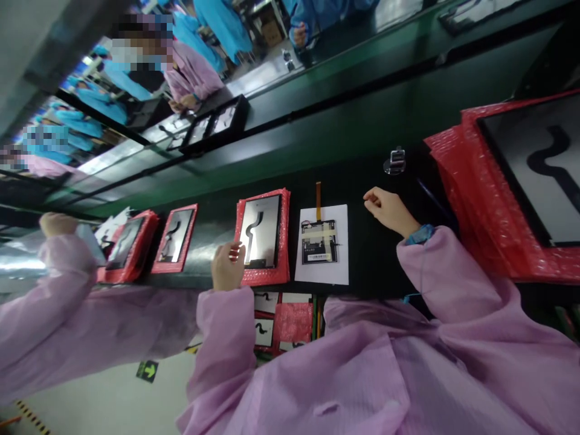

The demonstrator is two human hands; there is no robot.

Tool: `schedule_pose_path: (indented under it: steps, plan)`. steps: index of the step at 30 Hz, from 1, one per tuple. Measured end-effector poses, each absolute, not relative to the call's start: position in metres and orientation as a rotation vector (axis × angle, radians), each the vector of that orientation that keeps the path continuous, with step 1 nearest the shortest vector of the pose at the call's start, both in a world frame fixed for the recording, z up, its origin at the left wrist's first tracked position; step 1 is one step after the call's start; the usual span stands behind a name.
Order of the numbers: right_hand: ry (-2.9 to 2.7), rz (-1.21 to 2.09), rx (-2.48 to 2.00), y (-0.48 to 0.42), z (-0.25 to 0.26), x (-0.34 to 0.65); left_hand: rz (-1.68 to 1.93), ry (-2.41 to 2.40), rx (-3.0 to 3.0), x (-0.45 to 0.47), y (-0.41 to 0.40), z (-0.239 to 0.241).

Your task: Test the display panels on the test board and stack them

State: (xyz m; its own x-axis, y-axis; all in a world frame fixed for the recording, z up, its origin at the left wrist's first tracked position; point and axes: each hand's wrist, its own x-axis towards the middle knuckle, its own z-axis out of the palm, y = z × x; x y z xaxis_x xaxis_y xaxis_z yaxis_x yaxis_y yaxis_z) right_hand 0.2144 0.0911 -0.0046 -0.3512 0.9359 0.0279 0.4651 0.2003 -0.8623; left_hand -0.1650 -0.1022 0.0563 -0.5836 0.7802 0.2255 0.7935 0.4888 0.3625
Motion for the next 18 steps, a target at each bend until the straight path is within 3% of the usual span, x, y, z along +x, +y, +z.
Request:
schedule_pose_path:
  steps: [5, 9, 13, 18]
  plan:
    - [-2.078, 0.449, -1.305, 0.03, 0.005, 0.228, -0.99, -2.32, -2.173, -0.062, -0.095, 0.022]
    - [-1.826, -0.075, -1.445, -0.03, 0.021, 0.263, -1.145, -2.127, -2.514, 0.022, -0.094, -0.007]
    - [-1.513, -0.296, -1.729, -0.061, 0.035, 0.31, -1.331, -2.129, -2.794, 0.078, -0.089, -0.011]
    - [-1.37, -0.368, -1.718, -0.068, 0.034, 0.354, -1.675, -2.14, -2.89, 0.124, -0.073, 0.012]
